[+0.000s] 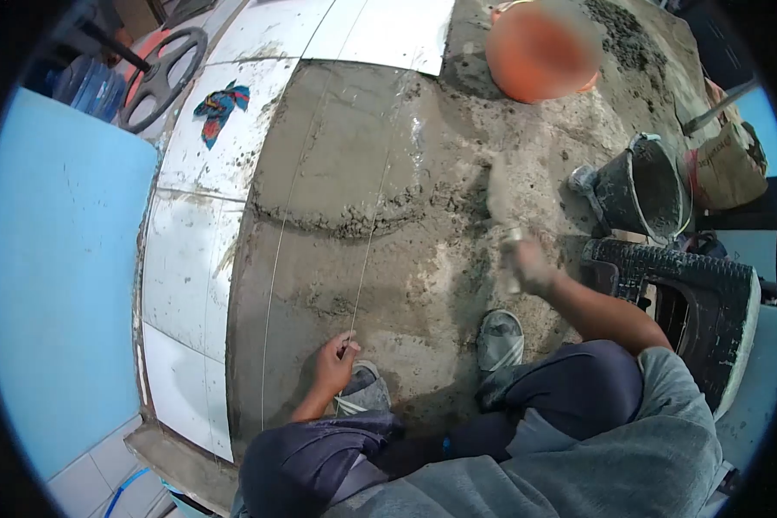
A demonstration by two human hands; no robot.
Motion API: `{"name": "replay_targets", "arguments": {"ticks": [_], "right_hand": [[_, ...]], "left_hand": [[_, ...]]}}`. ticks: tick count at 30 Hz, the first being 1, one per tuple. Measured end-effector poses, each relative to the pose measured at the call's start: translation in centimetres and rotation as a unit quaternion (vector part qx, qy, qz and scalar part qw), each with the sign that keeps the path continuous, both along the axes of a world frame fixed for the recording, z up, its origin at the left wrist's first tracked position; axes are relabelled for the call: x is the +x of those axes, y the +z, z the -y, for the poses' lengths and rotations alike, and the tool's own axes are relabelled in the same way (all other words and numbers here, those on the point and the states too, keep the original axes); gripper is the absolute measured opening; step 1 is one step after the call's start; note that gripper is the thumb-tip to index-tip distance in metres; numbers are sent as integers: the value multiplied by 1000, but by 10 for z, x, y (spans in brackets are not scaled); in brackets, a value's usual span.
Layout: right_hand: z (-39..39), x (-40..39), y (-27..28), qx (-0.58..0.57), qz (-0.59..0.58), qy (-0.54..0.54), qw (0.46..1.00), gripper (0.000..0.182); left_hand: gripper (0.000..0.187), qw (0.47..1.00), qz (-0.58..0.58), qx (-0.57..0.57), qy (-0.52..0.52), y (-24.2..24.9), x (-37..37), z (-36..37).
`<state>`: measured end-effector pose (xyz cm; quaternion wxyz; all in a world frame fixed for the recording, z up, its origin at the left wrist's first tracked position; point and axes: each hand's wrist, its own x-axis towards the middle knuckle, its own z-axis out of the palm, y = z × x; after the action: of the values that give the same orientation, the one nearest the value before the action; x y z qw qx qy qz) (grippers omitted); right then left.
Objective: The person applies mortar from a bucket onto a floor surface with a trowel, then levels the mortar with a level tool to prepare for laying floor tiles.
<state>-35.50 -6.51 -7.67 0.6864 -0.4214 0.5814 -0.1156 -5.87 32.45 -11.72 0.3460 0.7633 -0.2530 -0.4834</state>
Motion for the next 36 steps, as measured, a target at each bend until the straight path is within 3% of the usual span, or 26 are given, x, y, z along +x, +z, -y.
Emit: {"name": "replay_targets", "arguments": {"ticks": [1,3,6,10,11,14,16,20,22,24,26,28,29,31,32,33,34,35,36], "right_hand": [[-10,-3,-60,-148,-22,158,976,17],[-38,19,-92,-233,-25,287,929,15],[-70,86,-24,-67,83,252,962,24],[-74,91,21,95,145,102,980,24],[-65,82,21,17,73,149,986,19],[-7,85,45,-40,17,128,991,19],[47,97,19,-83,4,109,990,20],[78,136,4,-60,30,73,995,21],[54,150,-44,-43,35,60,997,23],[7,146,-19,-111,-85,201,969,26],[-36,128,32,-161,-87,325,928,29],[-56,116,52,-188,-68,357,912,27],[-57,111,55,-201,-58,377,902,26],[-15,124,32,-312,-36,345,885,26],[27,142,62,-247,-50,370,894,27],[62,156,52,-354,-73,351,863,29],[104,170,71,-366,-126,383,838,32],[150,186,49,-430,-145,402,795,36],[187,196,48,-440,-156,398,790,38]], "left_hand": [[40,1000,21,-3,-3,1,-3,-3],[45,1000,22,-10,7,12,-9,-3],[46,999,34,23,-17,28,-11,-9],[46,997,71,19,-26,38,-2,-23],[45,999,44,1,4,53,2,-24],[43,990,135,9,28,80,24,-32],[41,985,159,11,62,90,51,-47],[33,978,183,-40,89,203,92,-15],[29,972,224,-41,52,261,104,-6],[28,963,259,-15,-69,328,99,5],[35,923,327,-47,-199,371,78,-2],[61,888,257,-149,-351,391,62,-3],[61,852,292,-156,-405,398,53,0],[61,767,360,-166,-504,405,37,10],[59,775,355,-190,-487,400,38,6],[58,782,349,-212,-472,390,44,0],[56,786,342,-237,-458,383,48,-2],[53,779,347,-233,-468,383,48,2],[52,778,343,-238,-469,383,49,5]]}}
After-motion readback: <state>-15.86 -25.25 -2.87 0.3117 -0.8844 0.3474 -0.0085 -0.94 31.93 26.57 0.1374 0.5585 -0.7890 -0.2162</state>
